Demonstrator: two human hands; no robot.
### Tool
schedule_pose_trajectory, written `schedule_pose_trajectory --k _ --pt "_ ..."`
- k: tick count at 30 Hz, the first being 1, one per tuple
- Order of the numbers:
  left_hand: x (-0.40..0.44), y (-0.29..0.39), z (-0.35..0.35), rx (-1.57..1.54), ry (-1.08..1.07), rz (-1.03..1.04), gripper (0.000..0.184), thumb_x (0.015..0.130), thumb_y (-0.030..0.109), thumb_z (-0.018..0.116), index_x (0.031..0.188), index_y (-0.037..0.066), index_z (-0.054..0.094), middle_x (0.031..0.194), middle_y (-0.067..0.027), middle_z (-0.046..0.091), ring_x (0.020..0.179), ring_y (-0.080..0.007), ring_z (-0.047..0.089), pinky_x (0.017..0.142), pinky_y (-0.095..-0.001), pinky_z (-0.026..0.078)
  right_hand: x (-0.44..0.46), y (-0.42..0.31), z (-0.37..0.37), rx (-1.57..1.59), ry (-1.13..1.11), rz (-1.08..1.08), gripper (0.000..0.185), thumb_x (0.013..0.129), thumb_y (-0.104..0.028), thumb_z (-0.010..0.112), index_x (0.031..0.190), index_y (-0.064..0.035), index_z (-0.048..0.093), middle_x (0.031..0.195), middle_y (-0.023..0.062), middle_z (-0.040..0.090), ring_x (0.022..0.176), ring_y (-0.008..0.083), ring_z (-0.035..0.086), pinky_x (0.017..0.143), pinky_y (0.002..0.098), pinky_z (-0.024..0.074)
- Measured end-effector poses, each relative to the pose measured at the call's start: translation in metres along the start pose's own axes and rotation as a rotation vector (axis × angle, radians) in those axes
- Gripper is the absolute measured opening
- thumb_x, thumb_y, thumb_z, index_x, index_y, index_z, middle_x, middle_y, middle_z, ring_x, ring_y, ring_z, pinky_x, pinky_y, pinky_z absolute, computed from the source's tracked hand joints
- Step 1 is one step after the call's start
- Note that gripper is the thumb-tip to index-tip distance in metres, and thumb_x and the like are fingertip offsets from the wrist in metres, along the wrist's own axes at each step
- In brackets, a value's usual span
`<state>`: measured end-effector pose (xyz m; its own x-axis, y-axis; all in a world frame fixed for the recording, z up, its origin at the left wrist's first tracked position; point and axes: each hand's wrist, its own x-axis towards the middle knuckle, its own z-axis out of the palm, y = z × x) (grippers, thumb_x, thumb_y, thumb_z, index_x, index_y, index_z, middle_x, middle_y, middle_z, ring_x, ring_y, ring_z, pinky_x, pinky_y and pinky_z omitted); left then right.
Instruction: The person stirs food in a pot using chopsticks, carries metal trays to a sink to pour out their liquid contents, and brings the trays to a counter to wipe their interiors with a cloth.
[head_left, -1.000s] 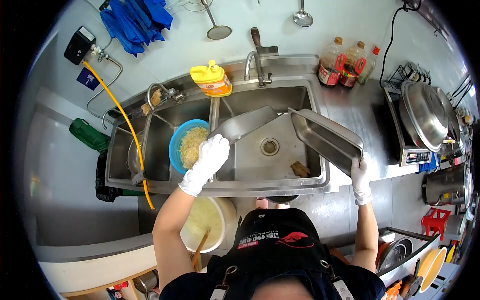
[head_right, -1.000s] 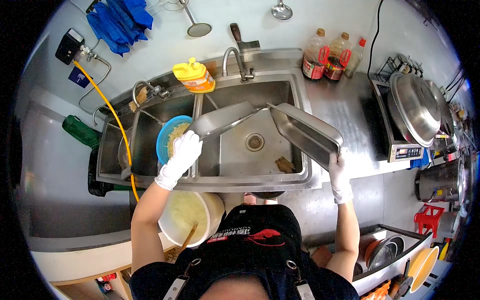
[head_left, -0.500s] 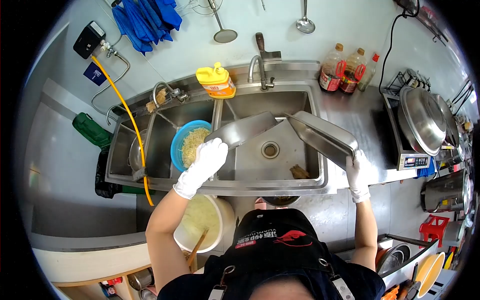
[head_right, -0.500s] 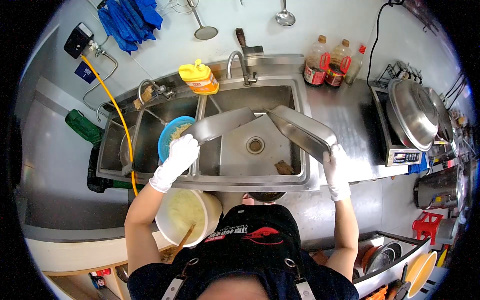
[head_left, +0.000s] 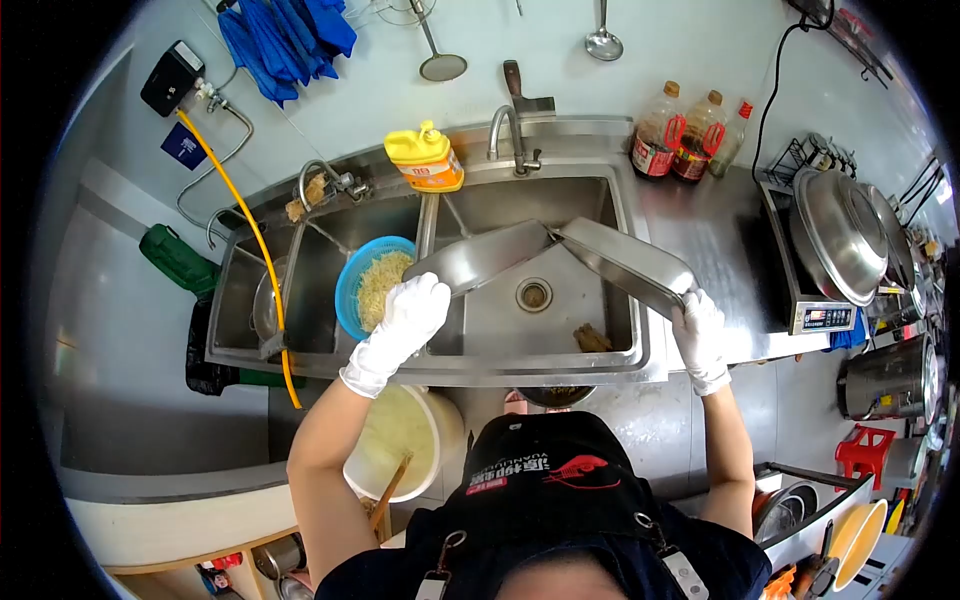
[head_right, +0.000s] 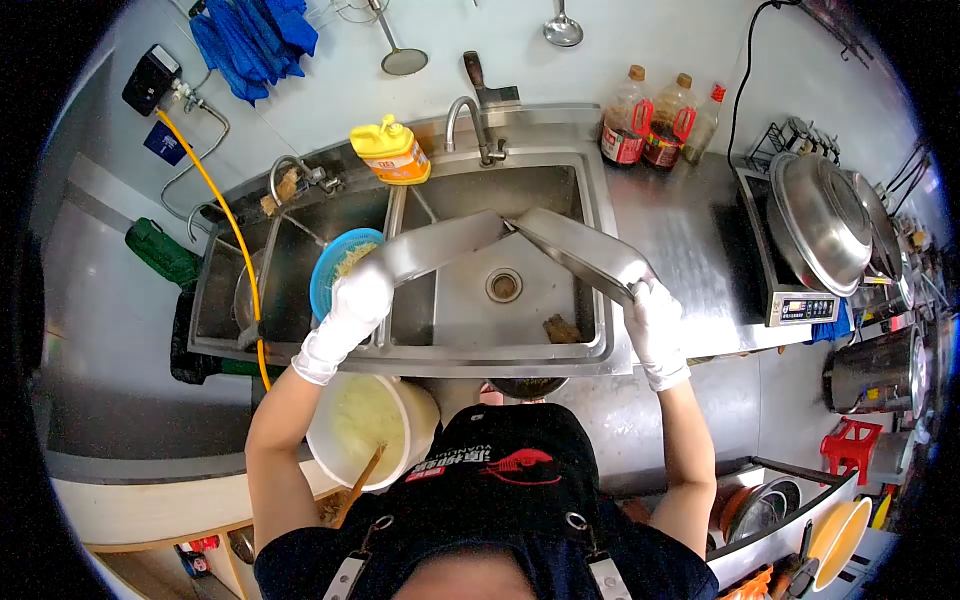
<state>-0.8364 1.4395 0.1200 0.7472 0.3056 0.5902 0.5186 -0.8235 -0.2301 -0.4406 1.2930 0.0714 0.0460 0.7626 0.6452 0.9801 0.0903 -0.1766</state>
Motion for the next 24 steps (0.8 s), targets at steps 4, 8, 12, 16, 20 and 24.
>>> schedule_pose_trajectory --k 4,8,12,16,20,24 --pt "0.002 0.000 0.000 -0.032 0.066 0.037 0.017 0.063 0.004 0.059 0.067 0.010 0.043 0.064 -0.0064 0.038 0.054 -0.0208 0.049 0.045 -0.0334 0.041 0.000 0.002 0.005 -0.021 0.025 -0.045 0.019 0.067 0.001 0.063 0.075 -0.0057 0.047 0.071 0.0108 0.050 0.066 0.0307 0.053 0.057 0.0406 0.0444" --pt "0.004 0.005 -0.008 0.028 -0.018 0.000 0.017 0.063 0.006 0.061 0.067 0.010 0.044 0.065 -0.0066 0.039 0.055 -0.0217 0.050 0.045 -0.0342 0.041 0.005 0.001 0.003 -0.007 0.047 -0.059 0.021 0.066 0.002 0.062 0.072 -0.0066 0.045 0.070 0.0101 0.048 0.064 0.0300 0.052 0.055 0.0401 0.0441" --pt "0.002 0.005 -0.011 0.036 -0.045 -0.008 0.020 0.063 0.008 0.065 0.068 0.009 0.045 0.067 -0.0080 0.042 0.058 -0.0242 0.051 0.047 -0.0358 0.042 0.008 0.002 0.001 -0.029 0.032 -0.087 0.021 0.068 -0.002 0.066 0.074 -0.0066 0.047 0.077 0.0104 0.053 0.066 0.0292 0.055 0.056 0.0383 0.0458" --pt "0.005 0.006 -0.015 0.061 0.001 0.011 0.015 0.064 0.007 0.058 0.067 0.011 0.044 0.064 -0.0050 0.038 0.053 -0.0195 0.048 0.043 -0.0328 0.040 0.009 0.005 0.003 -0.063 0.017 -0.106 0.022 0.068 -0.003 0.068 0.076 -0.0065 0.047 0.079 0.0105 0.055 0.067 0.0287 0.056 0.057 0.0372 0.0464" --pt "0.005 0.006 -0.018 0.081 0.008 0.013 0.014 0.064 0.008 0.058 0.067 0.011 0.044 0.064 -0.0048 0.038 0.054 -0.0193 0.048 0.043 -0.0326 0.040 0.014 0.008 0.004 -0.062 0.033 -0.138 0.021 0.067 -0.001 0.066 0.076 -0.0066 0.047 0.078 0.0107 0.054 0.066 0.0285 0.056 0.055 0.0375 0.0459" --pt "0.007 0.004 -0.023 0.097 0.015 0.019 0.014 0.064 0.008 0.058 0.066 0.011 0.044 0.064 -0.0047 0.038 0.054 -0.0194 0.049 0.044 -0.0326 0.040 0.023 0.007 0.001 -0.046 0.058 -0.170 0.021 0.066 0.001 0.064 0.076 -0.0066 0.047 0.078 0.0108 0.054 0.066 0.0283 0.055 0.054 0.0376 0.0454"
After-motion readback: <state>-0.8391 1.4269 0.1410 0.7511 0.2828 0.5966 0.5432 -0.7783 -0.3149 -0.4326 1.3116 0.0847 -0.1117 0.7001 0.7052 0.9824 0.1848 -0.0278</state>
